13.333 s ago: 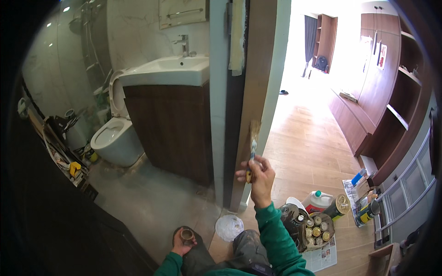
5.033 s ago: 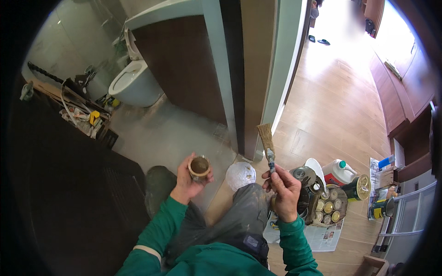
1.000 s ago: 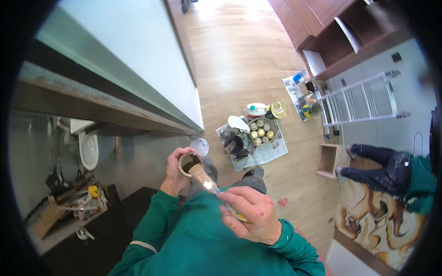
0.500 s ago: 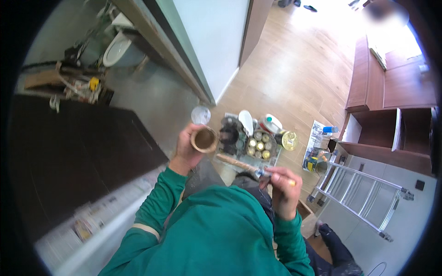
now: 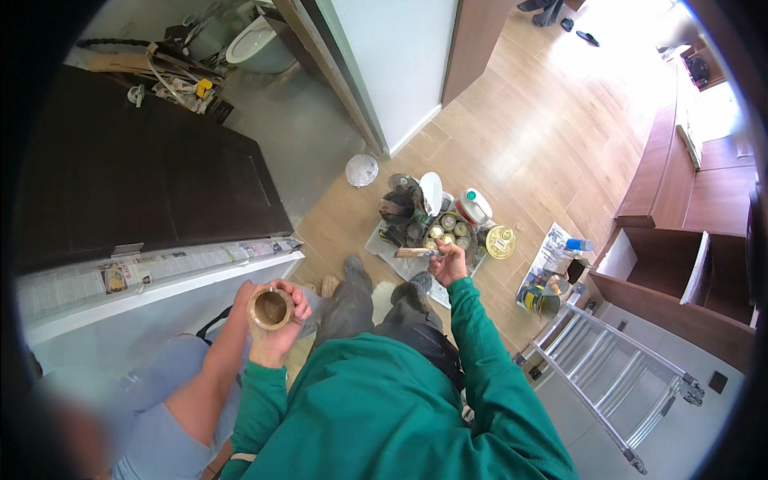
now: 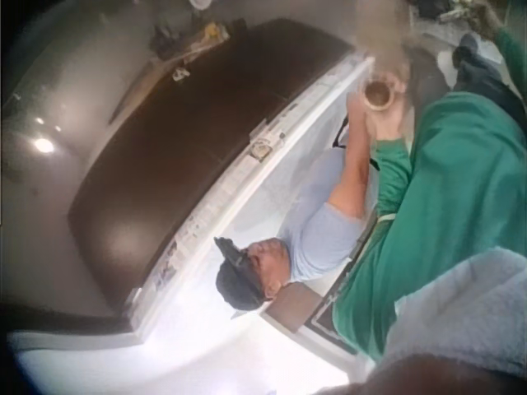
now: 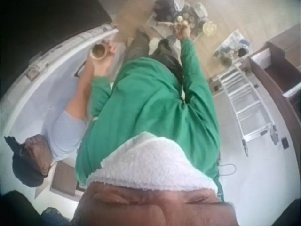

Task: The person paints a vertical door frame using a brush and a small paint container. They repeatedly dip the brush into the container and apply paint to the frame edge, working from lower to higher sections. Another person is visible in the background working near the sink.

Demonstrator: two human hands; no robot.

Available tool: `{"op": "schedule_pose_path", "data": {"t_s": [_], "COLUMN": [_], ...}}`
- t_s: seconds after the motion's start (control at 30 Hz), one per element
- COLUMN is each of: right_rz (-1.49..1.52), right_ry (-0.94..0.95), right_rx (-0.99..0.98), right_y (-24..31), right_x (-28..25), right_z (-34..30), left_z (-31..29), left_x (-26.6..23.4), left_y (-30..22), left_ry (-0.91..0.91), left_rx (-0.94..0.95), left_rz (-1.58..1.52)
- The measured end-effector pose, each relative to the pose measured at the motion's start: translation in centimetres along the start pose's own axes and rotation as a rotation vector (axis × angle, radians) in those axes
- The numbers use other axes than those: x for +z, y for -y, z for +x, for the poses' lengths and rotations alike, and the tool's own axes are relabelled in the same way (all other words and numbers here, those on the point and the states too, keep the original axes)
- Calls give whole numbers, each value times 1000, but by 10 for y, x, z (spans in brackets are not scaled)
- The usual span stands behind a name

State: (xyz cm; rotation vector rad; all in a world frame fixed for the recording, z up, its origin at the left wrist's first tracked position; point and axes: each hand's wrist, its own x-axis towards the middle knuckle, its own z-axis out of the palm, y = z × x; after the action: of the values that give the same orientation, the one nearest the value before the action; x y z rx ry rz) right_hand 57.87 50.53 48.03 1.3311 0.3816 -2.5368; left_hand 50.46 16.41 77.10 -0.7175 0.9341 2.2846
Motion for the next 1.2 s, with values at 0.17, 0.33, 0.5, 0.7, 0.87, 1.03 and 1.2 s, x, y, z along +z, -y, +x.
{"op": "schedule_pose_path", "data": {"t_s": [0.17, 0.33, 0.5, 0.7, 0.87, 1.03, 1.2], "right_rz": [-31, -42, 42, 159, 114, 48, -58], "right_ry": [-4, 108, 58, -103, -96, -75, -25], "right_rx": [9, -43, -155, -316, -497, -493, -542], "right_y": [7, 18, 19, 29, 36, 39, 40], "right_x": [5, 2, -28, -95, -111, -94, -49], "right_z": [4, -29, -98, -189, -230, -234, -231], "left_z": [-27, -27, -14, 18, 42, 54, 71], "left_x": [9, 18, 36, 61, 80, 97, 103], "left_y": [8, 19, 34, 56, 66, 73, 82], "left_ry": [-22, -31, 23, 109, 181, 179, 95], "left_rx": [24, -12, -112, -274, -354, -383, -380], "left_rz": [-4, 12, 43, 117, 170, 225, 271]}}
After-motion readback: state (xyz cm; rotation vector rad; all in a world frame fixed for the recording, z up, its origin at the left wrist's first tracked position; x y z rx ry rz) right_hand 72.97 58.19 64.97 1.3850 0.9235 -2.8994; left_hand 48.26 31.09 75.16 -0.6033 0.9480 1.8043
